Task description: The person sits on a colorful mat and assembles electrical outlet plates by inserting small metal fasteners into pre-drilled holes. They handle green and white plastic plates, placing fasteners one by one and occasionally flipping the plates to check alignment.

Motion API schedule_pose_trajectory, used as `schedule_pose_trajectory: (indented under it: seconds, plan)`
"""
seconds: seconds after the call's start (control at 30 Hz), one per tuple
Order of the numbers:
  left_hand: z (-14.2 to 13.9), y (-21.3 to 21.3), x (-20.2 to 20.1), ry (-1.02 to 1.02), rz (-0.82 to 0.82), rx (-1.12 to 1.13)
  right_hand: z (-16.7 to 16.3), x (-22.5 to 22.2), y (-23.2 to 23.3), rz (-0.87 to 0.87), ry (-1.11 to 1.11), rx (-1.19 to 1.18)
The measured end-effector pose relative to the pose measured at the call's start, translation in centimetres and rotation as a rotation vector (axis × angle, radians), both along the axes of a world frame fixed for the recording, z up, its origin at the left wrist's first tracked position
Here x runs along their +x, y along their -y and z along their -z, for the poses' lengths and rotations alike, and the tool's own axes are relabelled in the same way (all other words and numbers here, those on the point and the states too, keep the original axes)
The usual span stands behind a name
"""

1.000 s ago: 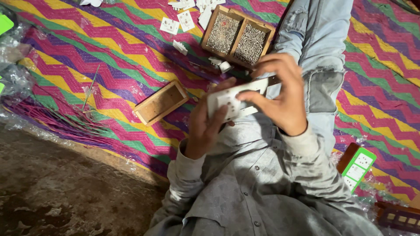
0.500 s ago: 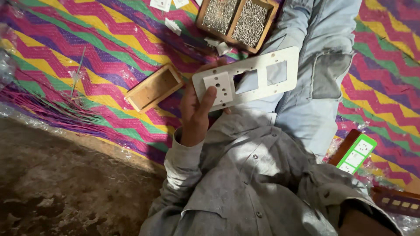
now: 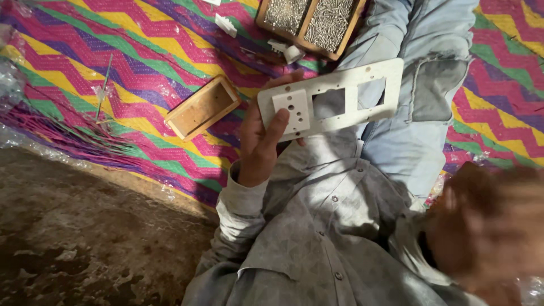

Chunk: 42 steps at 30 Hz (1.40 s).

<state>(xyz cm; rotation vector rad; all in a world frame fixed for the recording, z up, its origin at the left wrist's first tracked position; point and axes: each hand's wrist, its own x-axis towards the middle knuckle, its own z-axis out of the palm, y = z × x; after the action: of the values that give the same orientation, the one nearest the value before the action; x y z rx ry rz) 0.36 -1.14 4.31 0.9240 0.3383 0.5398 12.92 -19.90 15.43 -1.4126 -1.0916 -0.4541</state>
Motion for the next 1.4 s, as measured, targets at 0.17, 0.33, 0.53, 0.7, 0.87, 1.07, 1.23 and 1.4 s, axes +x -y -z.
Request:
schedule_pose_trajectory:
  seconds: [0.17, 0.33, 0.53, 0.7, 0.87, 1.07, 1.23, 1.4]
  plan:
    - [0.1, -0.1, 0.3, 0.016, 0.071, 0.038, 6.5, 3.7, -0.8, 0.081, -0.444, -0.556]
    - [-0.1, 0.9, 1.2, -0.111, -0.040, 0.422, 10.2, 4.6, 0.0, -0.044, -0.973, -0.463]
    - [-0.2, 0.6, 1.4, -0.450, -0.199, 1.322, 9.9, 5.2, 0.3, 0.002, -0.938, -0.367]
    - [0.5, 0.1, 1.2, -0.377, -0.163, 1.591, 9.5, 5.6, 0.5, 0.035, -0.911, -0.417]
    - [0.8, 0.1, 1.3, -0.331, -0.112, 1.589, 9.2, 5.5, 0.7, 0.029, -0.936, -0.414]
    - [1.7, -0.1, 1.7, -0.274, -0.079, 1.567, 8.7, 5.2, 0.4, 0.018, -0.915, -0.469]
    - [2.8, -0.3, 1.9, -0.207, -0.075, 1.546, 7.2, 5.3, -1.3, 0.029, -0.935, -0.547]
    - [4.9, -1.7, 1.6, -0.340, -0.110, 1.361, 7.3, 4.9, -5.1, -0.106, -0.967, -0.577]
